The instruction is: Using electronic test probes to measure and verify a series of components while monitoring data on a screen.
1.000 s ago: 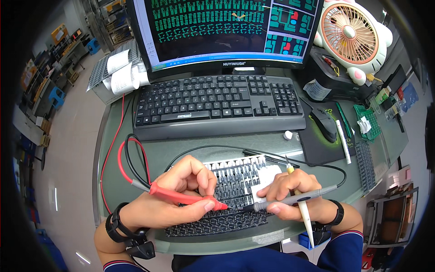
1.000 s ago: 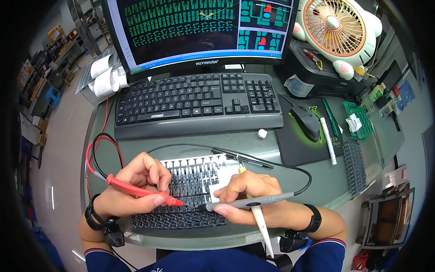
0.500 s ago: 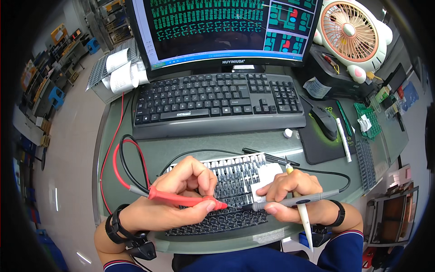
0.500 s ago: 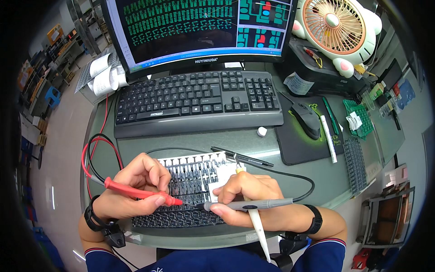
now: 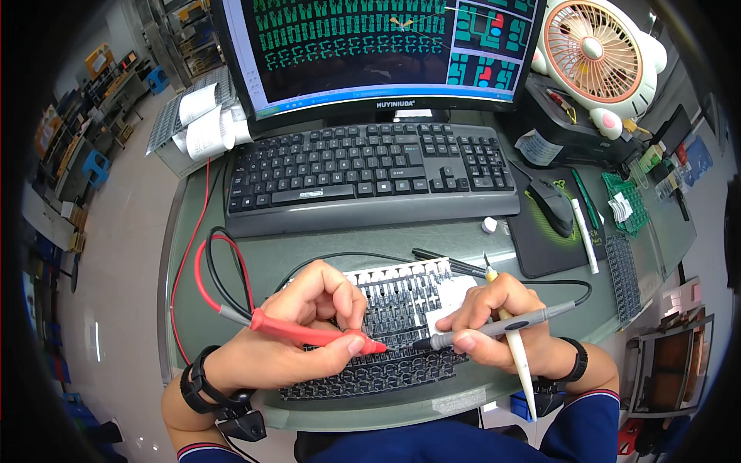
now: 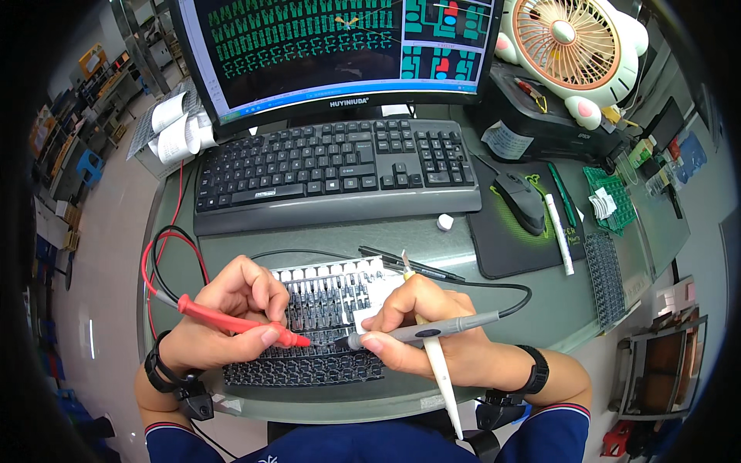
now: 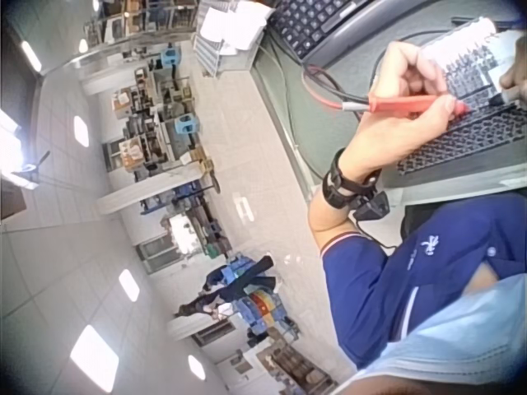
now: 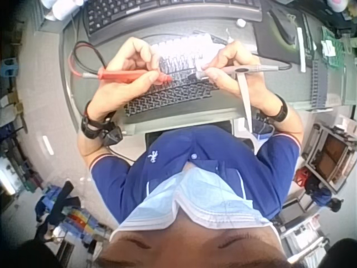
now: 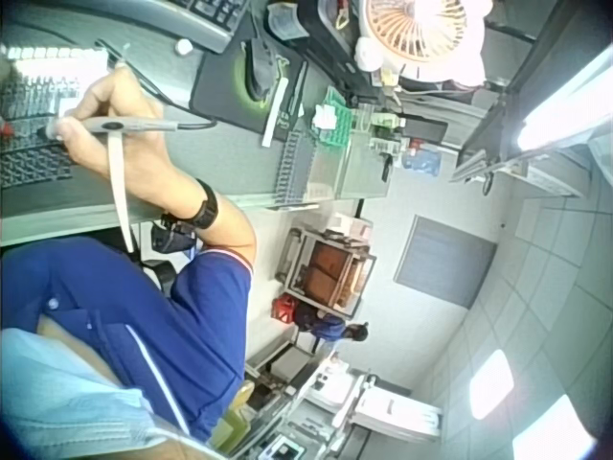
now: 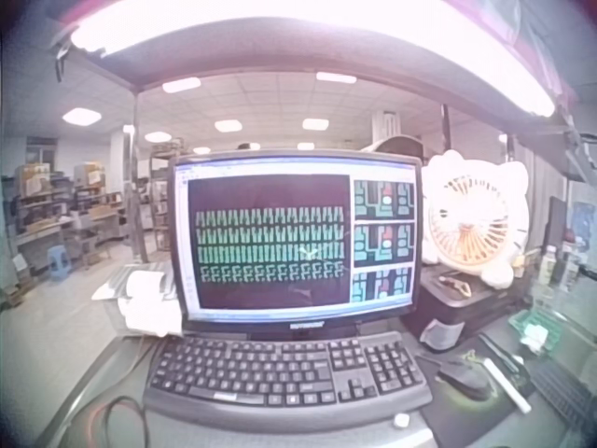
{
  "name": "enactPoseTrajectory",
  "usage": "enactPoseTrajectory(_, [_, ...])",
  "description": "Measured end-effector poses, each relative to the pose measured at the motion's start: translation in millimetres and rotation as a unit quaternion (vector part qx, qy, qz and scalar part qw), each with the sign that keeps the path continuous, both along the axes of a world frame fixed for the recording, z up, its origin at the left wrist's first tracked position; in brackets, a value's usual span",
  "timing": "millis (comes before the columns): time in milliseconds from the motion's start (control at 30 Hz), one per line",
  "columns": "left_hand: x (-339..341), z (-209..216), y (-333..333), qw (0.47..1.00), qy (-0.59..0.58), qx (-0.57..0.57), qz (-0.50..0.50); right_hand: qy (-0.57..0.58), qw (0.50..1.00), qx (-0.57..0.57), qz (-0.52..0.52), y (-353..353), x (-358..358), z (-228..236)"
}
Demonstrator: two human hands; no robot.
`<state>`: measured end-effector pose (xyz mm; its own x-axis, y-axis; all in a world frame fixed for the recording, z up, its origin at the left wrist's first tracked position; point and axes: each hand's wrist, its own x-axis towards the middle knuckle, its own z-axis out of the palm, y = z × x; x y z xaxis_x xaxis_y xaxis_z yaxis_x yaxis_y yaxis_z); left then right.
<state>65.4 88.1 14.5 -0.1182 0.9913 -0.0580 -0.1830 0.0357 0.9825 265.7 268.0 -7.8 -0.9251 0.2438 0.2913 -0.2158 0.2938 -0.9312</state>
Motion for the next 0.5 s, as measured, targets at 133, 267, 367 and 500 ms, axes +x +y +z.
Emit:
enactPoseTrajectory(133, [-0.8, -1.2, -0.2, 1.000, 0.013, 0.007, -0.005, -0.001, 1.000, 0.016, -0.001, -0.6, -0.2, 1.4])
enactPoseTrajectory(267, [0.1, -1.9, 0.2, 1.000, 0.016, 0.013, -0.005, 0.007, 1.000, 0.018, -0.003, -0.5, -1.3, 0.5])
enactPoseTrajectory(367, [0.8, -1.6, 1.2, 1.000, -0.003, 0.008, 0.002, 0.046, 0.995, -0.085, -0.033, -1.2, 0.6, -9.3])
enactPoseTrajectory(500, [-0.3, -1.1, 0.8, 1.000, 0.003, 0.007, 0.004, 0.037, 0.995, -0.084, -0.024, 0.0, -0.3, -4.9])
